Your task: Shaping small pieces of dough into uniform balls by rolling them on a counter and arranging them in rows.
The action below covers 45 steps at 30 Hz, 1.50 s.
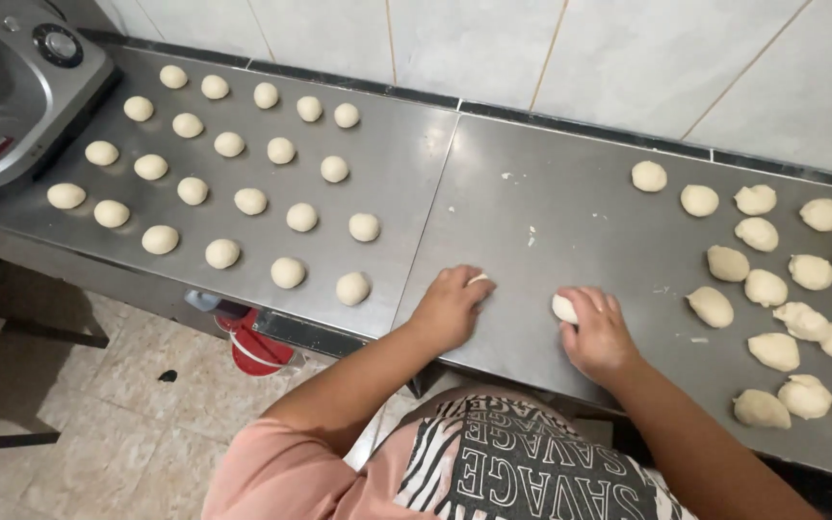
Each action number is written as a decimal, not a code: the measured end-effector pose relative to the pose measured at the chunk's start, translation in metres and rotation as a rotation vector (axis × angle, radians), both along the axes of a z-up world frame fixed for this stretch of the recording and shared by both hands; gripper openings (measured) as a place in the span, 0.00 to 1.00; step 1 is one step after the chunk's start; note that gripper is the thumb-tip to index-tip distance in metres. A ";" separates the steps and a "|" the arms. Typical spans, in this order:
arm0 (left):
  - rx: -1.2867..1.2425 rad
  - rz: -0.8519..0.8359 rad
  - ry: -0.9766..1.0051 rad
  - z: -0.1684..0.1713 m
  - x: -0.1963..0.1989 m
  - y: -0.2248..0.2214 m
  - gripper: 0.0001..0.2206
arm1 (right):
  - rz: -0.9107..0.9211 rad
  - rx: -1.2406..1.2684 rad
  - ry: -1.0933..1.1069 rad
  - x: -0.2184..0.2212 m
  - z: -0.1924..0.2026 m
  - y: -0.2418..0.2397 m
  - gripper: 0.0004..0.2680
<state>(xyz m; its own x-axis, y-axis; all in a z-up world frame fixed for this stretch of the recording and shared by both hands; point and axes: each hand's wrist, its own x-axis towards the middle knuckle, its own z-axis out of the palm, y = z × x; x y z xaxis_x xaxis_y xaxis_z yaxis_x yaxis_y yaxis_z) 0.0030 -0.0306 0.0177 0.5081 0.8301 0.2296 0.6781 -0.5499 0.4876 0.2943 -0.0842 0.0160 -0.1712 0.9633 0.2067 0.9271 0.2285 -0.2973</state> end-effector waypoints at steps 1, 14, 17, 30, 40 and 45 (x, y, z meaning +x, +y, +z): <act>-0.005 -0.007 0.004 0.004 -0.009 -0.008 0.16 | -0.007 -0.005 0.004 0.011 -0.006 -0.002 0.18; -0.003 0.068 -0.029 -0.028 0.042 0.093 0.24 | -0.101 -0.036 -0.005 -0.051 0.005 0.084 0.18; -0.063 -0.046 -0.075 -0.002 0.017 0.048 0.22 | -0.031 -0.121 -0.021 -0.041 0.016 0.040 0.19; -0.081 0.203 -0.046 -0.001 0.034 0.108 0.29 | 0.000 0.033 -0.072 -0.029 -0.005 0.104 0.28; -0.040 0.074 0.000 0.012 -0.024 0.007 0.18 | 0.090 0.018 -0.078 -0.016 -0.002 0.018 0.24; -0.029 0.200 0.041 0.012 -0.035 0.059 0.30 | 0.034 -0.099 -0.079 -0.024 0.022 0.074 0.26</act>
<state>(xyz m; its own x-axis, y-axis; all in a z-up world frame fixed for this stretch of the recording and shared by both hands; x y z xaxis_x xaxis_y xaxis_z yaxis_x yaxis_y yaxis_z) -0.0324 0.0280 0.0301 0.3405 0.9216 0.1865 0.7922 -0.3880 0.4710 0.2704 -0.0100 0.0379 -0.2156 0.9718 0.0953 0.9408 0.2329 -0.2462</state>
